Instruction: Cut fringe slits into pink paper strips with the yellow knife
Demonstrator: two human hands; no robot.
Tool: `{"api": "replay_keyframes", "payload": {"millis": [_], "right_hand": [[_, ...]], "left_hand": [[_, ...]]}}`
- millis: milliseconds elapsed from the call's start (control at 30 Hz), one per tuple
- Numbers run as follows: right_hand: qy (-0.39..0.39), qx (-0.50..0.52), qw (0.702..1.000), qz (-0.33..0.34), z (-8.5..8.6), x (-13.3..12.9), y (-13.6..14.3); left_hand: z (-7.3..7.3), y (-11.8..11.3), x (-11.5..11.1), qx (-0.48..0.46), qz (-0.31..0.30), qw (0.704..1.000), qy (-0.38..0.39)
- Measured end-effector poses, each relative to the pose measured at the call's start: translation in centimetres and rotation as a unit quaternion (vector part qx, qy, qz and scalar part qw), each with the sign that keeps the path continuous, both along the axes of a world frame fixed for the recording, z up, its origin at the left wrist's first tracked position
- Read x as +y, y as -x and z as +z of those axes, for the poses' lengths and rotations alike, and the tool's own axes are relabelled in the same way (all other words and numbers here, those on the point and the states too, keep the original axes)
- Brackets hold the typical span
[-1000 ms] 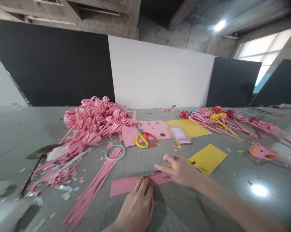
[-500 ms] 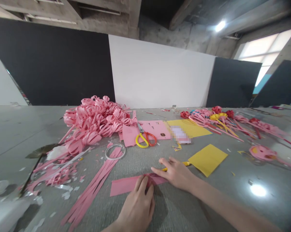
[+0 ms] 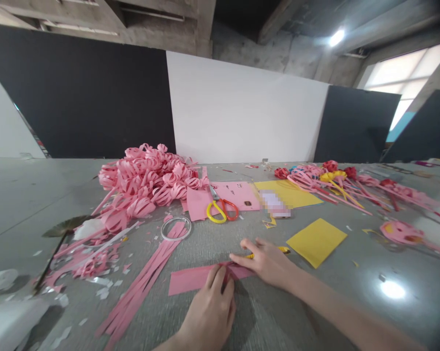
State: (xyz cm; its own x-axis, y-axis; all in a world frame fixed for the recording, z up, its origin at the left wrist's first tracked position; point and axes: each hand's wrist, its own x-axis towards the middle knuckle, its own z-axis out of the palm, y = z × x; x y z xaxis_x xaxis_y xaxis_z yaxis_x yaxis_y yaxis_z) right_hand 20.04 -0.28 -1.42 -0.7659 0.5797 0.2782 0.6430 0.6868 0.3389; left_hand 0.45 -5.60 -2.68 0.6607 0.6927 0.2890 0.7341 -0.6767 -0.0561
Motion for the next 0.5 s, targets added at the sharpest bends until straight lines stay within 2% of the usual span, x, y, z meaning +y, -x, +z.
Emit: {"api": "replay_keyframes", "payload": {"millis": [500], "right_hand": [[0.033, 0.025, 0.999, 0.016, 0.29, 0.25, -0.34]], "left_hand": [[-0.03, -0.04, -0.11, 0.004, -0.002, 1.000, -0.002]]}}
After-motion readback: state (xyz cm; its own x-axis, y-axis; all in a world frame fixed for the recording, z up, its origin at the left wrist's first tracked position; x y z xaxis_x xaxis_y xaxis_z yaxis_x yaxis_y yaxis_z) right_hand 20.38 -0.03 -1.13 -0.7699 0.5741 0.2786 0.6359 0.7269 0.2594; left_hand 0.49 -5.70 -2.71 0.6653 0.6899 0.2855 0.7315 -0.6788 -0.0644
